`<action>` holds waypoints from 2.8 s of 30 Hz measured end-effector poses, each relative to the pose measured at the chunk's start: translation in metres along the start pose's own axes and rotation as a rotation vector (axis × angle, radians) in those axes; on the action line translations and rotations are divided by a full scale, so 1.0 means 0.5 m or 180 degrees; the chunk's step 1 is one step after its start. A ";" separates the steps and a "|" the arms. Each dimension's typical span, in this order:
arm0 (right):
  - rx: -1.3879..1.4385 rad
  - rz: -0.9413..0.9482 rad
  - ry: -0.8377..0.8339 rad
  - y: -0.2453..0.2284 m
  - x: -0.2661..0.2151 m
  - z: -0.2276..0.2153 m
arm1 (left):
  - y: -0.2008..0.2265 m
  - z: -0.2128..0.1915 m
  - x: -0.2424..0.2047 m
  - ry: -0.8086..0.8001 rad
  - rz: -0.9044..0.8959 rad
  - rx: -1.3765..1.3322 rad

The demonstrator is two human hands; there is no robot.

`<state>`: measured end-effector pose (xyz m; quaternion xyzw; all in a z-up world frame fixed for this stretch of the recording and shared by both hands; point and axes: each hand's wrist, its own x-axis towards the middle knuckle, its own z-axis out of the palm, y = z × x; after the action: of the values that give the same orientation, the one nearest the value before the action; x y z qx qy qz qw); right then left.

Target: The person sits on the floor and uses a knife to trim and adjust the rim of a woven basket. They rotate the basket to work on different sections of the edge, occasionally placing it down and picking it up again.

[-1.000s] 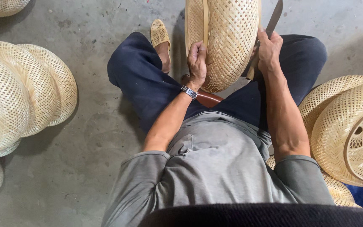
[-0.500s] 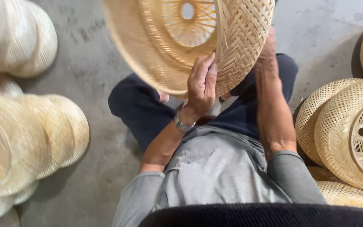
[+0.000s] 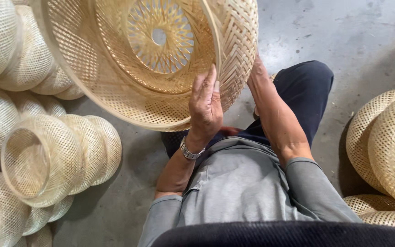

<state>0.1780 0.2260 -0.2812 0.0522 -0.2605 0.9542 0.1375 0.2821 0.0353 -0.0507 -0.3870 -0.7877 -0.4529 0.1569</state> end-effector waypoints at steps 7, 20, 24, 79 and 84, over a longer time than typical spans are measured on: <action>0.0039 0.0162 -0.0142 0.052 0.036 -0.046 | -0.026 0.007 -0.030 0.0148 -0.0146 -0.0293; 0.0227 0.0186 -0.0255 0.106 0.058 -0.206 | -0.029 0.057 -0.097 0.0331 -0.0525 -0.0953; 0.0261 0.0214 -0.0325 0.075 0.047 -0.223 | -0.025 0.071 -0.095 0.0461 -0.0509 -0.0960; -0.1125 0.0025 0.0501 -0.073 -0.186 -0.064 | -0.449 -0.393 -0.130 0.1355 -0.1934 -0.2547; -0.0909 0.0032 0.0613 -0.073 -0.194 -0.124 | -0.423 -0.351 -0.093 0.1262 -0.1785 -0.2573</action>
<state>0.2797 0.2650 -0.3336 -0.0609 -0.3794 0.9087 0.1630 0.1354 -0.1946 -0.1088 -0.0980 -0.5788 -0.8095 0.0139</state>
